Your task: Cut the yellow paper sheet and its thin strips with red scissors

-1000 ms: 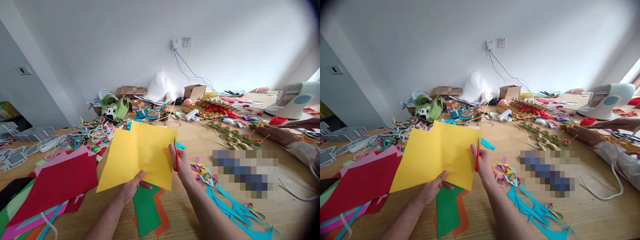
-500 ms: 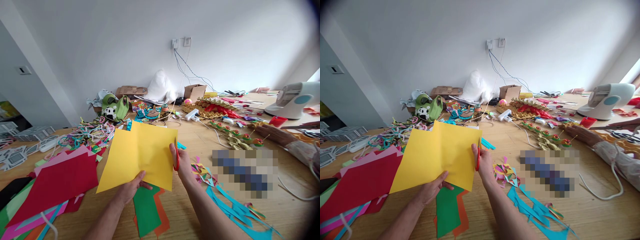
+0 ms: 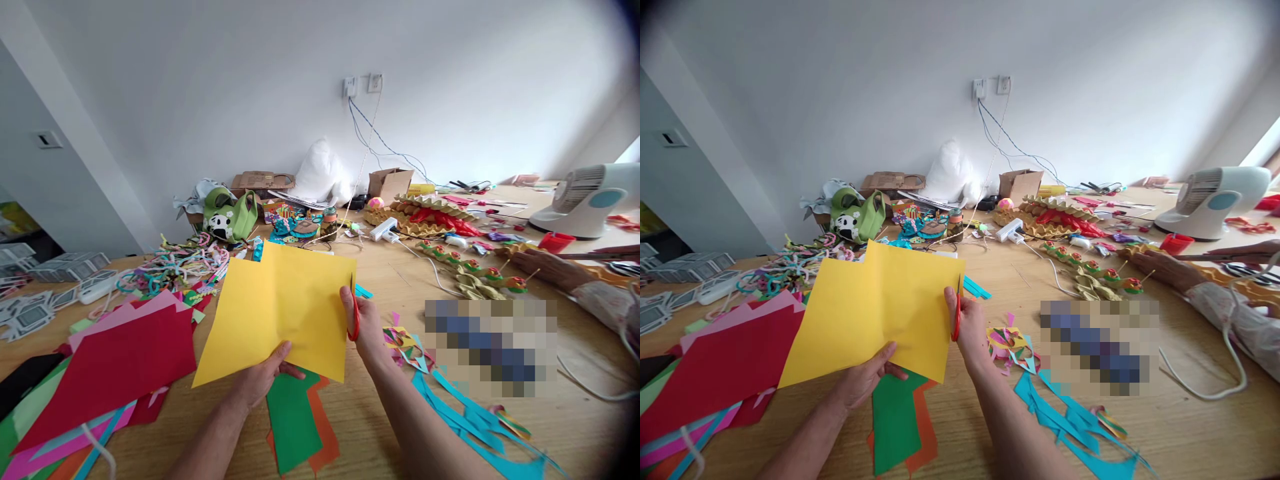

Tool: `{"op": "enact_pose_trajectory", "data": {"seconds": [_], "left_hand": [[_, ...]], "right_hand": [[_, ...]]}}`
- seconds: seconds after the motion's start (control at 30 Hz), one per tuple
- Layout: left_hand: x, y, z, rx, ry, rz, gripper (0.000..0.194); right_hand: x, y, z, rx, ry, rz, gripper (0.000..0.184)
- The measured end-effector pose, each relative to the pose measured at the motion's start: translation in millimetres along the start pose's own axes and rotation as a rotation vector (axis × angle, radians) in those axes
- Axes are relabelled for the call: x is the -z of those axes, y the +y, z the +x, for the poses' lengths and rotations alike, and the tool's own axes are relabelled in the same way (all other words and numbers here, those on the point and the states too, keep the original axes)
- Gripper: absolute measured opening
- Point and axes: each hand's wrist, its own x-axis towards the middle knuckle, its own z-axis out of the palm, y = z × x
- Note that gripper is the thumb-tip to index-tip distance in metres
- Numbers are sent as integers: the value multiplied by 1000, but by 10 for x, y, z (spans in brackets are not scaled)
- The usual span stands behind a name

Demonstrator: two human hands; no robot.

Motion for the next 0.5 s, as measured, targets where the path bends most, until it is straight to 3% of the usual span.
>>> {"op": "enact_pose_trajectory", "data": {"seconds": [0.13,0.5], "left_hand": [[2,-14,-3,-5,-8,-10,61],[-21,-4,-13,-1,-9,15,57]], "right_hand": [[3,15,7,-32,-60,52,59],[2,25,13,-49,-49,84,56]]}}
